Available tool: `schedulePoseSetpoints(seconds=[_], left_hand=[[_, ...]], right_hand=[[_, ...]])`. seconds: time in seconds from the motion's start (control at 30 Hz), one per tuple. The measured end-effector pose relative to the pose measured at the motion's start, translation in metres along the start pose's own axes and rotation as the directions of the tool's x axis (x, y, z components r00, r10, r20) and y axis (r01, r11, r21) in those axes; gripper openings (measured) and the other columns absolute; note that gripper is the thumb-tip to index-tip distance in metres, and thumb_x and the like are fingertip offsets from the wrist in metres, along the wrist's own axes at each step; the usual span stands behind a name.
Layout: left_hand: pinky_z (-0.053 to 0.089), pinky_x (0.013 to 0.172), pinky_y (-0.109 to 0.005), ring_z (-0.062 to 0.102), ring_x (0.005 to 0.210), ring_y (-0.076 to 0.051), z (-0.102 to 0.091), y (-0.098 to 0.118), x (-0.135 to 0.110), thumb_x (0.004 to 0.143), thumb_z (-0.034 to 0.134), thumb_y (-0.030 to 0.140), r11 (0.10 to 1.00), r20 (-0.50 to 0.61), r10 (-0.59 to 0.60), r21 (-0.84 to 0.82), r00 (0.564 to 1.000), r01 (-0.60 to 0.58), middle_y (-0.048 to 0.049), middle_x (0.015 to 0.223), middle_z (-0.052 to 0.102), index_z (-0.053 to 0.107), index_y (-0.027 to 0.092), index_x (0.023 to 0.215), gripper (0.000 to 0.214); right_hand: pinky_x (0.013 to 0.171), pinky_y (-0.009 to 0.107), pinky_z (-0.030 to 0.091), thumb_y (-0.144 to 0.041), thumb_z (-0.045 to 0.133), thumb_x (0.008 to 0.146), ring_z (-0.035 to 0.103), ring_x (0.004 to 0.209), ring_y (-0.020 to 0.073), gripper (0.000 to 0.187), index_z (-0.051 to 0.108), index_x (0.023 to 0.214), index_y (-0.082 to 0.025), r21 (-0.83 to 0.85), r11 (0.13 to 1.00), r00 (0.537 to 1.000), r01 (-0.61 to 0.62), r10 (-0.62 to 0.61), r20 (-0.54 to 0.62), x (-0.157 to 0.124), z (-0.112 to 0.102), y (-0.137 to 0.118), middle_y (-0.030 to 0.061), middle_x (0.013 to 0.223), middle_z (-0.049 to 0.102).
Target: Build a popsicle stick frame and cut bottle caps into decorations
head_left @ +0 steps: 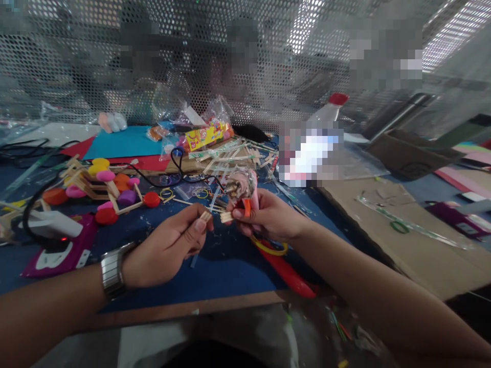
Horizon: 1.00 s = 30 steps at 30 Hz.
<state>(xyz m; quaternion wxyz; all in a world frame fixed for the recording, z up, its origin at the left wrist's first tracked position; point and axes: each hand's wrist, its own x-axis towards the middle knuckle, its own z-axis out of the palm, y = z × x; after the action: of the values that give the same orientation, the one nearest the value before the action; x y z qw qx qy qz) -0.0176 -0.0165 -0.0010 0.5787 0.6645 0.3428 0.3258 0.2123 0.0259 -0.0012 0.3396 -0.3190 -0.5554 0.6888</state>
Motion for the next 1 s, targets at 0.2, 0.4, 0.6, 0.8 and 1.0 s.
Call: schedulePoseSetpoints(seconds=[0.2,0.4,0.6,0.8,1.0], left_hand=[[0.044,0.061,-0.022,0.051,0.064,-0.012,-0.0037,0.0078,-0.001,0.106,0.045,0.036,0.948,0.11,0.039,0.309,0.993,-0.071,0.0003,0.074,0.058,0.07,0.018,0.096,0.033],[0.043,0.06,-0.022,0.05,0.065,-0.013,-0.0028,0.0081,-0.0017,0.105,0.047,0.035,0.949,0.137,0.074,0.296,0.988,-0.112,-0.0012,0.075,0.061,0.073,0.018,0.097,0.033],[0.042,0.06,-0.022,0.044,0.064,-0.012,-0.0003,0.0071,-0.0026,0.104,0.049,0.035,0.993,0.134,0.035,0.105,0.99,-0.05,0.0015,0.071,0.052,0.072,0.019,0.099,0.029],[0.043,0.062,-0.022,0.045,0.064,-0.012,-0.0003,0.0106,-0.0027,0.103,0.051,0.03,0.994,0.136,0.06,0.083,0.989,-0.072,0.0016,0.071,0.054,0.073,0.019,0.097,0.026],[0.043,0.062,-0.022,0.047,0.065,-0.012,-0.0023,0.0091,-0.002,0.104,0.05,0.029,0.986,0.154,0.081,0.132,0.985,-0.102,0.0005,0.074,0.058,0.074,0.018,0.097,0.028]], right_hand=[[0.038,0.017,0.036,-0.042,0.093,0.066,0.044,0.038,0.0051,0.039,0.063,0.07,-0.017,-0.062,0.998,0.999,0.01,-0.008,0.041,-0.0022,0.0041,-0.0027,-0.0061,0.048,0.058],[0.04,0.018,0.038,-0.043,0.093,0.066,0.044,0.043,0.0058,0.041,0.062,0.065,-0.017,-0.083,0.996,0.994,0.032,-0.023,0.104,-0.0032,0.0075,-0.0047,-0.0067,0.05,0.055],[0.044,0.018,0.042,-0.039,0.091,0.071,0.05,0.048,0.0061,0.036,0.063,0.07,-0.016,-0.07,0.997,0.988,0.045,-0.034,0.149,-0.0043,0.0047,0.001,-0.0049,0.059,0.058],[0.045,0.019,0.042,-0.037,0.092,0.07,0.051,0.049,0.0069,0.035,0.065,0.07,-0.015,-0.072,0.996,0.987,0.055,-0.043,0.154,-0.0045,0.0042,0.0022,-0.0035,0.059,0.06],[0.045,0.019,0.043,-0.036,0.094,0.068,0.052,0.049,0.0071,0.037,0.064,0.069,-0.015,-0.072,0.997,0.993,0.021,-0.012,0.12,-0.0069,0.0042,0.0013,-0.0028,0.059,0.06]])
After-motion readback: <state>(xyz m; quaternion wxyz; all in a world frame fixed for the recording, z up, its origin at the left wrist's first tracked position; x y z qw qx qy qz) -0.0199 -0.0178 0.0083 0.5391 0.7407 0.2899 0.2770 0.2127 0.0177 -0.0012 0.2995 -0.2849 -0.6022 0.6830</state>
